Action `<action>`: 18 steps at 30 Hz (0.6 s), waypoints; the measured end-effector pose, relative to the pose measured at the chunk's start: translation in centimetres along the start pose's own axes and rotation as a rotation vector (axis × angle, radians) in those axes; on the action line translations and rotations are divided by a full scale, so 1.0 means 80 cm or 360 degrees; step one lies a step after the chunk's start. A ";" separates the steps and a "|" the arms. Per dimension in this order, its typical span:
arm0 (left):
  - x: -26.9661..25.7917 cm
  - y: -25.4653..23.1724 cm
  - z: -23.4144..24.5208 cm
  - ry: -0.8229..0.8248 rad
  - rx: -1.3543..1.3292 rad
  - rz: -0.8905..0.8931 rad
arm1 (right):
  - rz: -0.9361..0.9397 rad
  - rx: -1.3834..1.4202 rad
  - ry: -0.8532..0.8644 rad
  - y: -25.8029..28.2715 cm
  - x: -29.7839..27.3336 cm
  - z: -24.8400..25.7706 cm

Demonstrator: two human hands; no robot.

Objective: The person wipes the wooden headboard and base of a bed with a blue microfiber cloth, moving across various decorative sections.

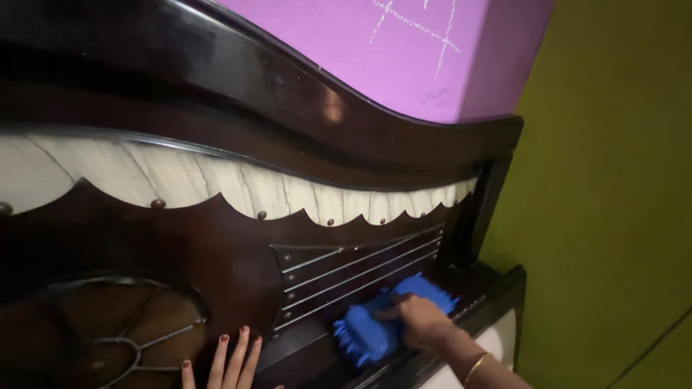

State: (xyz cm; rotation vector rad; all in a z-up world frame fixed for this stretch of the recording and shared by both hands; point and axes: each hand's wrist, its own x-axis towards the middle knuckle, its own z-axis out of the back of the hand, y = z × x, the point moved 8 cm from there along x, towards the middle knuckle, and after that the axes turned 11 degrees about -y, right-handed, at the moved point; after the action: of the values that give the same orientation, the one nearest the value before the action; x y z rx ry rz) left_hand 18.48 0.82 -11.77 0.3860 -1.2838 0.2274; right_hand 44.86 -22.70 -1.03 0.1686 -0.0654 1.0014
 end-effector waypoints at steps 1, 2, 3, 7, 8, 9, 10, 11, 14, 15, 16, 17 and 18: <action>0.005 -0.011 0.006 0.0007 0.0000 -0.0007 | -0.0107 -0.0096 0.0045 -0.025 -0.002 -0.003; 0.008 -0.012 0.003 0.0046 -0.0021 0.0108 | -0.0213 -0.0199 0.0079 -0.052 -0.003 -0.002; 0.007 -0.016 -0.004 0.0084 -0.0042 0.0223 | -0.0214 -0.0196 0.0070 -0.070 -0.007 0.001; -0.027 -0.094 -0.045 -0.0120 0.0345 -0.0419 | -0.0445 0.0843 -0.0515 -0.107 -0.014 0.018; -0.032 -0.102 -0.061 -0.0253 0.0195 -0.0291 | -0.1106 0.1671 -0.0404 -0.131 -0.024 -0.006; -0.038 -0.108 -0.073 -0.0384 0.0044 -0.0162 | -0.1101 0.1669 -0.0408 -0.134 -0.027 0.007; -0.047 -0.109 -0.084 -0.0386 0.0058 -0.0155 | -0.0683 0.1031 -0.0721 -0.130 -0.027 0.061; -0.054 -0.108 -0.098 -0.0311 0.0045 -0.0123 | -0.0253 0.0384 -0.0994 -0.106 -0.032 0.112; -0.075 -0.107 -0.097 -0.0219 0.0038 -0.0089 | -0.0763 0.0616 -0.0955 -0.120 -0.044 0.166; -0.074 -0.107 -0.097 -0.0237 0.0037 -0.0076 | -0.0789 0.0661 -0.0983 -0.120 -0.049 0.190; -0.073 -0.105 -0.100 -0.0239 0.0044 -0.0074 | -0.0814 0.0703 -0.1009 -0.119 -0.052 0.206; -0.073 -0.105 -0.103 -0.0234 0.0044 -0.0089 | -0.0807 0.0704 -0.1009 -0.116 -0.047 0.214; -0.079 -0.106 -0.104 -0.0219 0.0037 -0.0105 | -0.0480 0.0464 -0.1099 -0.097 -0.041 0.231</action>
State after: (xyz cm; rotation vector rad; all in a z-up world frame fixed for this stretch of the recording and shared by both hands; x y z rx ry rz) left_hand 27.34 -3.30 -21.05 0.4694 -1.4023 0.1621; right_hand 50.05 -32.71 15.87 0.7655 -0.5102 0.6109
